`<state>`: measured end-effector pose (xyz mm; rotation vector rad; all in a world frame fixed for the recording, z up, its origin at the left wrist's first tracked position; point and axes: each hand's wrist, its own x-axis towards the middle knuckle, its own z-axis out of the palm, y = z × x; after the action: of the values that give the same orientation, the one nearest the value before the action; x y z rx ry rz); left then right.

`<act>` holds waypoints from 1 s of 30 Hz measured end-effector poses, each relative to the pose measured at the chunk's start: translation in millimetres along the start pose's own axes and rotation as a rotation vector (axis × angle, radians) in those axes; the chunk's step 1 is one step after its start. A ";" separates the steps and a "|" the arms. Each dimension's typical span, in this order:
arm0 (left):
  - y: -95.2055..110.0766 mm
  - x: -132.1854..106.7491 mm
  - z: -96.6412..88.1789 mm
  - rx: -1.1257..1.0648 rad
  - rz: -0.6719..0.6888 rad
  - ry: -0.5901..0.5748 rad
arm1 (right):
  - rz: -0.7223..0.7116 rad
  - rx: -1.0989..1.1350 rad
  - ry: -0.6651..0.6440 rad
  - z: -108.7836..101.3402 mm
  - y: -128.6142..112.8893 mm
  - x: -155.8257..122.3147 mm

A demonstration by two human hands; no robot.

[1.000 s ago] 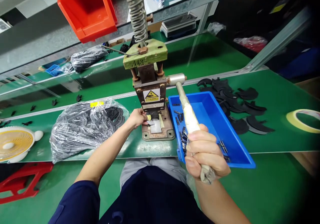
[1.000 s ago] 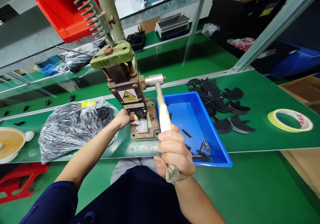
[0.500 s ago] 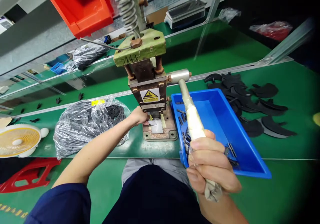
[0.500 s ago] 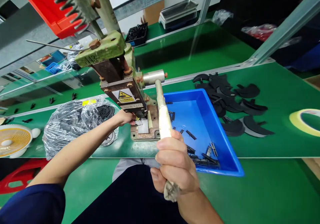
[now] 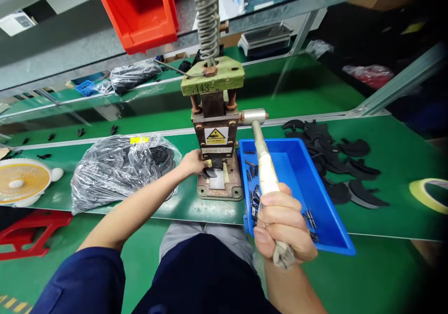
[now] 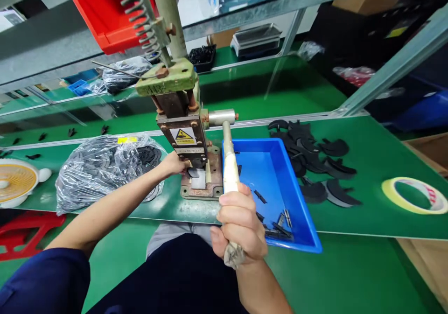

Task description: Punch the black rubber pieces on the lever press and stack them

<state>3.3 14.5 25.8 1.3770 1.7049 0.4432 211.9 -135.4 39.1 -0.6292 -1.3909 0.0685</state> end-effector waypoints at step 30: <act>-54.9 -43.3 -4.3 -0.884 0.139 -0.161 | 0.211 0.026 0.169 34.9 -22.1 88.3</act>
<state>-33.1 -41.8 5.6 0.8351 1.0556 0.9893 190.7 -105.2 129.4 -0.7415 -1.1563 0.1976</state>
